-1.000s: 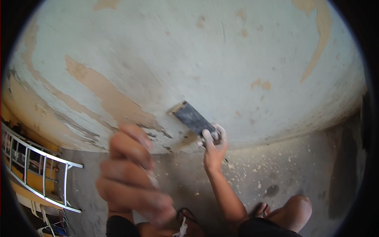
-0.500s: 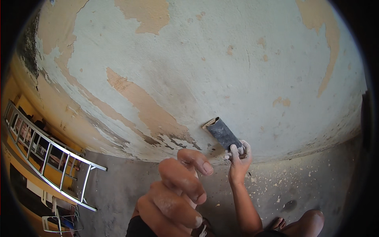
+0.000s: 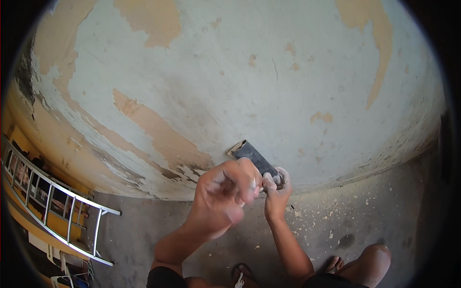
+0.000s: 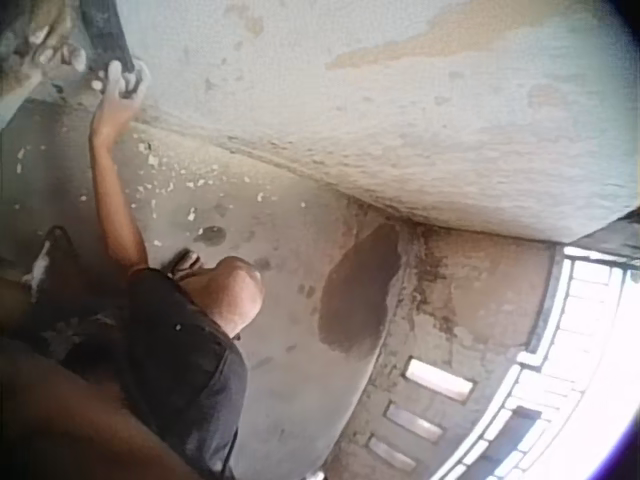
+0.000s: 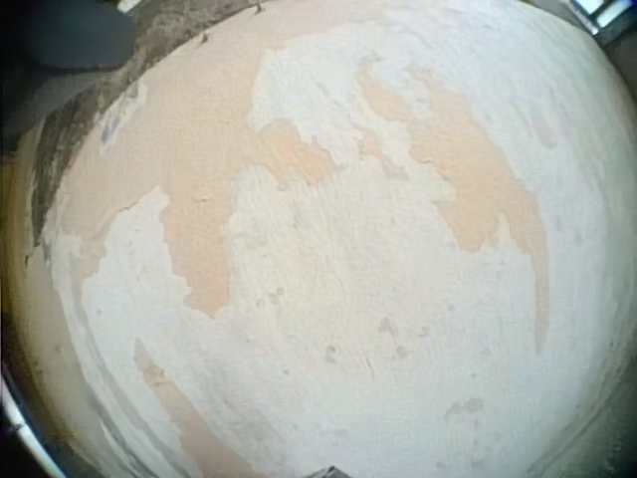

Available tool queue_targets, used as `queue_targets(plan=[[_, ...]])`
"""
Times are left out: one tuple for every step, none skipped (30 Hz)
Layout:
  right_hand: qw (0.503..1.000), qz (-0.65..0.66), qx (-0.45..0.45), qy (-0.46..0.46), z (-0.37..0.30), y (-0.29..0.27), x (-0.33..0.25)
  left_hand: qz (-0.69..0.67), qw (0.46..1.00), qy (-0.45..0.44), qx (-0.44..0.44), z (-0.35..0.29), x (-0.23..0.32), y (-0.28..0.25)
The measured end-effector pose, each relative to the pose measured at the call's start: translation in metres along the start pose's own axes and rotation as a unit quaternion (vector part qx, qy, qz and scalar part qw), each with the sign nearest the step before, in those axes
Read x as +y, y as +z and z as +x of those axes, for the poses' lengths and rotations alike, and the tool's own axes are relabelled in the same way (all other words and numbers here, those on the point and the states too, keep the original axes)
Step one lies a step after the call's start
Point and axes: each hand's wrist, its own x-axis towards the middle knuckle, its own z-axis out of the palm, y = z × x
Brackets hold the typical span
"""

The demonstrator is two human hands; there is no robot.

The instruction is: Sanding an interior wall to remove old paint and prepare the surface.

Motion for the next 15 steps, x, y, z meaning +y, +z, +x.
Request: queue_targets(plan=[[1.000, 0.007, 0.009, 0.003, -0.002, 0.000, -0.002, -0.132, 0.991, -0.002, -0.027, 0.005, -0.012, -0.013], [1.000, 0.014, 0.007, -0.004, -0.002, -0.003, -0.003, -0.126, 0.991, 0.000, -0.034, 0.009, -0.018, -0.016], [1.000, 0.018, 0.010, -0.012, -0.003, -0.006, -0.004, -0.193, 0.980, -0.024, -0.050, 0.010, -0.023, -0.016], [1.000, 0.020, 0.014, -0.019, -0.005, -0.007, -0.004, -0.260, 0.962, -0.051, -0.065, 0.009, -0.024, -0.015], [1.000, 0.017, 0.014, -0.016, -0.007, -0.006, -0.006, -0.229, 0.970, -0.058, -0.060, 0.005, -0.025, -0.014], [1.000, 0.020, 0.012, -0.017, -0.007, -0.004, -0.006, -0.226, 0.971, -0.057, -0.062, 0.004, -0.025, -0.014], [1.000, 0.003, 0.012, -0.017, -0.008, -0.004, -0.005, -0.197, 0.975, -0.044, -0.089, 0.003, -0.025, -0.014], [1.000, -0.016, 0.014, -0.017, -0.008, -0.004, -0.006, -0.170, 0.978, -0.031, -0.116, 0.004, -0.024, -0.012], [1.000, -0.018, 0.015, -0.015, -0.007, -0.003, -0.006, -0.122, 0.985, -0.024, -0.116, 0.003, -0.020, -0.010], [1.000, -0.013, 0.017, -0.013, -0.006, -0.001, -0.005, -0.125, 0.985, -0.026, -0.113, 0.002, -0.015, -0.006], [1.000, -0.007, 0.015, -0.008, -0.005, 0.001, -0.005, -0.040, 0.992, 0.008, -0.119, -0.001, -0.006, 0.002], [1.000, -0.012, 0.016, 0.003, -0.004, 0.002, -0.005, 0.043, 0.991, 0.038, -0.123, -0.005, 0.001, 0.009], [1.000, -0.012, 0.021, -0.002, 0.000, 0.004, -0.005, 0.059, 0.985, 0.058, -0.151, -0.005, 0.009, 0.017], [1.000, -0.008, 0.025, -0.005, -0.003, 0.007, -0.006, 0.079, 0.978, 0.076, -0.179, -0.007, 0.021, 0.027], [1.000, 0.025, 0.011, 0.011, 0.003, 0.000, -0.001, 0.073, 0.980, 0.066, -0.173, -0.006, 0.025, 0.029]])
